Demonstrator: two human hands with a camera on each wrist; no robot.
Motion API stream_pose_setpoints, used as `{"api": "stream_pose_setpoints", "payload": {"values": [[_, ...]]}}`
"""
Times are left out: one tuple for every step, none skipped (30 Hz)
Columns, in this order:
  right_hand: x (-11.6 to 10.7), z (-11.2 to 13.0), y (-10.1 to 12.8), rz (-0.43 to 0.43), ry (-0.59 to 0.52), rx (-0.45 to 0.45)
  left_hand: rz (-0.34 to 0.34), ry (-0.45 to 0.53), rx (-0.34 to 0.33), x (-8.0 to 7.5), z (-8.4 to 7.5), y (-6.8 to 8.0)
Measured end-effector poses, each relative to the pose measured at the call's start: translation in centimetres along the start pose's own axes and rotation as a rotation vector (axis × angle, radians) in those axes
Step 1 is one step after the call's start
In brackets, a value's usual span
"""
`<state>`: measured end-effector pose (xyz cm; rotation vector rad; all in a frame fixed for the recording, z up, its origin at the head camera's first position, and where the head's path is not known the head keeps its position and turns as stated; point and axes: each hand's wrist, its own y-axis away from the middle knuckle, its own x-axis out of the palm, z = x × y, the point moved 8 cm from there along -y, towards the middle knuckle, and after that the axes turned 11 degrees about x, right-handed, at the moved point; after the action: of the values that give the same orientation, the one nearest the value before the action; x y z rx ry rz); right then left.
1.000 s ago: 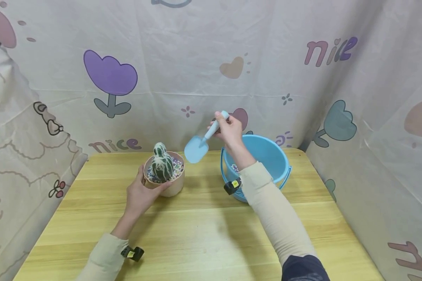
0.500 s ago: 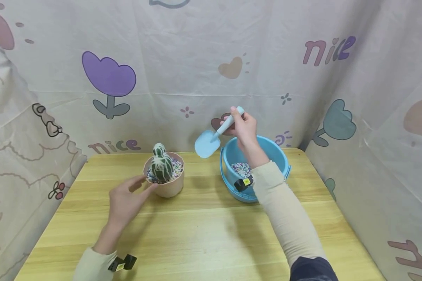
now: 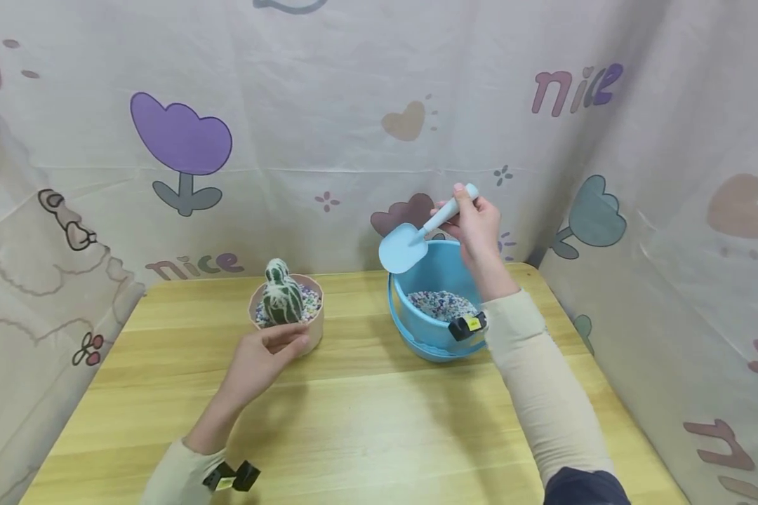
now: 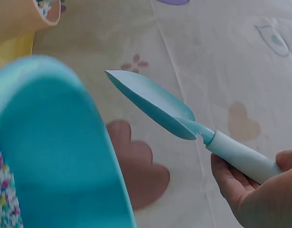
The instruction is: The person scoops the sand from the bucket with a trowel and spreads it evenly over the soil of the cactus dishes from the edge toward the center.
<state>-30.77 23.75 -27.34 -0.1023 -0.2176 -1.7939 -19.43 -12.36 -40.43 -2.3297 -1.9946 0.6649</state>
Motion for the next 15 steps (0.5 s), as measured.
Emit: {"api": "stream_pose_setpoints", "payload": {"values": [[-0.5,0.1,0.0,-0.016,0.015,0.000,0.013,0.033,-0.010,0.3,0.0,-0.2],[-1.0,0.1,0.1,-0.031,0.016,0.005,0.029,0.070,-0.023,0.6,0.1,-0.4],[-1.5,0.1,0.1,-0.045,0.027,0.010,0.045,0.103,-0.037,1.0,0.2,-0.6],[-2.0,0.1,0.2,-0.058,0.030,0.018,0.064,0.141,-0.053,1.5,0.3,-0.8],[-2.5,0.1,0.2,-0.067,0.034,0.025,0.082,0.179,-0.067,2.0,0.3,-1.0],[-3.0,0.0,0.2,-0.077,0.035,0.029,0.099,0.217,-0.078,2.5,0.3,-1.2],[-3.4,-0.1,0.3,-0.082,0.032,0.036,0.111,0.254,-0.090,2.9,0.4,-1.4],[-3.8,-0.2,0.3,-0.085,0.034,0.040,0.122,0.290,-0.104,3.4,0.5,-1.7],[-4.1,-0.3,0.2,-0.085,0.041,0.045,0.130,0.319,-0.115,3.9,0.5,-1.9],[-4.4,-0.4,0.2,-0.084,0.043,0.053,0.135,0.349,-0.126,4.3,0.5,-2.1],[-4.7,-0.6,0.1,-0.083,0.055,0.060,0.139,0.376,-0.133,4.7,0.5,-2.4],[-4.9,-0.7,0.1,-0.083,0.068,0.069,0.140,0.400,-0.142,5.1,0.5,-2.6],[-5.1,-0.9,0.0,-0.080,0.071,0.081,0.141,0.423,-0.149,5.5,0.4,-2.8],[-5.3,-1.1,-0.1,-0.083,0.098,0.088,0.142,0.442,-0.157,5.9,0.4,-3.0],[-5.5,-1.3,-0.1,-0.085,0.117,0.097,0.144,0.457,-0.160,6.3,0.2,-3.2]]}}
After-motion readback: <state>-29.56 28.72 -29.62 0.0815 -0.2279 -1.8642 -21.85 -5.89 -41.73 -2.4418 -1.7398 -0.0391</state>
